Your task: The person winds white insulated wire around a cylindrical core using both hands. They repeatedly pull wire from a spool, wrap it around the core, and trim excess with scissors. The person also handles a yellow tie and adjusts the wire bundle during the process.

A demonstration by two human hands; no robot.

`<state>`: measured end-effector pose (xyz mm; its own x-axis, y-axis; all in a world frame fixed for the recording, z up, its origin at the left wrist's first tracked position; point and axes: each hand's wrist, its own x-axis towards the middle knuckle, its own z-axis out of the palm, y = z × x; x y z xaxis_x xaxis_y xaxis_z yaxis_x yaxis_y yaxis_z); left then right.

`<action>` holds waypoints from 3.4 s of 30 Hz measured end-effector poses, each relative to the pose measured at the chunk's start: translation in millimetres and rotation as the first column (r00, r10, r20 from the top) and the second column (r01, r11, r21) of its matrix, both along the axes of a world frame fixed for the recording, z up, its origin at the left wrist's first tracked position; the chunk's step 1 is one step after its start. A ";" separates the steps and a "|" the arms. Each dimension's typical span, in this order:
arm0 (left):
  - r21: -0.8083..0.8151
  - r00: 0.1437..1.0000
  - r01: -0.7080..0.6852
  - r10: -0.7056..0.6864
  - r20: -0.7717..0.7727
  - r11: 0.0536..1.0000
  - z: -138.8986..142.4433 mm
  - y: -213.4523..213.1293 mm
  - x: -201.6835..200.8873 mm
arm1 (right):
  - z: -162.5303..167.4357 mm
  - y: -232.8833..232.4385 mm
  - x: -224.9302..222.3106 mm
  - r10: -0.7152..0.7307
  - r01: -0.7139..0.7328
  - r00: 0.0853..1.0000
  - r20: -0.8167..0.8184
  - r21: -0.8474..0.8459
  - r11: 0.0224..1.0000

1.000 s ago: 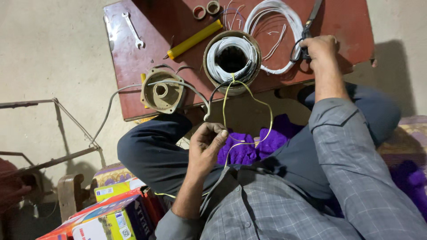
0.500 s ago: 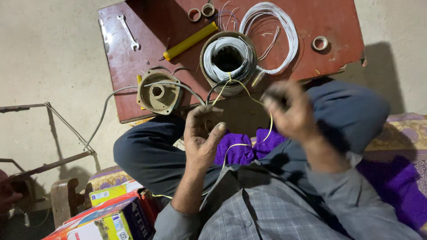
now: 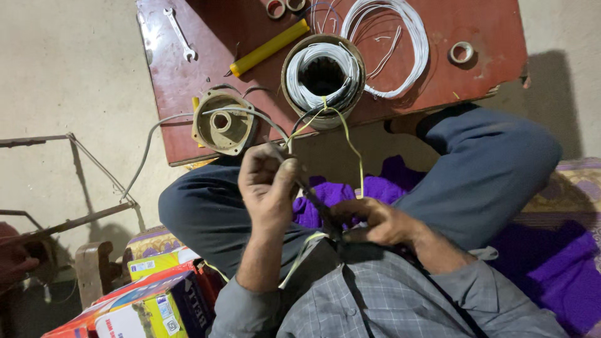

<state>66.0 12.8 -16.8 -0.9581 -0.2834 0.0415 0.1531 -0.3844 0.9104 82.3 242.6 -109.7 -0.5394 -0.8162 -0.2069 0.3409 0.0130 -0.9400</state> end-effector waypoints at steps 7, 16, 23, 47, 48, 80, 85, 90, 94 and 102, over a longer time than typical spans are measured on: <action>-0.112 0.996 0.078 -0.073 0.050 0.991 -5.0 5.7 -7.9 | 4.3 22.5 -9.9 -0.328 0.312 0.887 -0.326 -0.101 0.945; 0.164 0.850 0.175 -0.233 0.473 0.971 -51.8 53.9 3.0 | 35.8 84.9 -52.0 -0.783 0.769 0.618 -0.068 -0.157 0.620; 0.116 0.913 -0.019 -0.030 0.407 0.993 -71.7 84.4 -31.7 | 24.3 93.9 -53.7 -0.586 0.829 0.428 -0.688 0.040 0.558; 0.062 0.880 0.193 -0.201 0.430 0.979 -84.0 86.6 -17.9 | 4.3 85.4 -53.1 -0.446 0.871 0.382 -0.809 0.155 0.466; 0.049 0.862 0.224 -0.221 0.457 0.973 -83.3 91.4 -23.1 | 3.7 84.9 -53.5 -0.451 0.872 0.387 -0.804 0.161 0.462; -0.169 0.925 0.371 -0.345 0.162 0.913 7.1 76.7 -8.1 | 17.9 48.7 -63.2 0.195 0.873 0.105 -0.975 0.184 0.452; -0.162 0.921 0.378 -0.353 0.166 0.911 9.1 75.9 -7.1 | 18.0 46.3 -60.2 0.213 0.878 0.120 -0.970 0.204 0.434; -0.042 0.919 0.374 -0.364 0.154 0.927 11.0 72.7 -6.1 | 15.5 43.5 -58.0 0.242 0.892 0.102 -0.965 0.197 0.406; 0.027 0.918 0.373 -0.373 0.130 0.927 15.2 69.4 -6.9 | 15.1 39.3 -57.1 0.269 0.908 0.086 -0.959 0.187 0.376; 0.075 0.916 0.376 -0.383 0.124 0.924 15.3 71.1 -9.0 | 10.2 45.1 -55.4 0.244 0.872 0.118 -0.963 0.218 0.438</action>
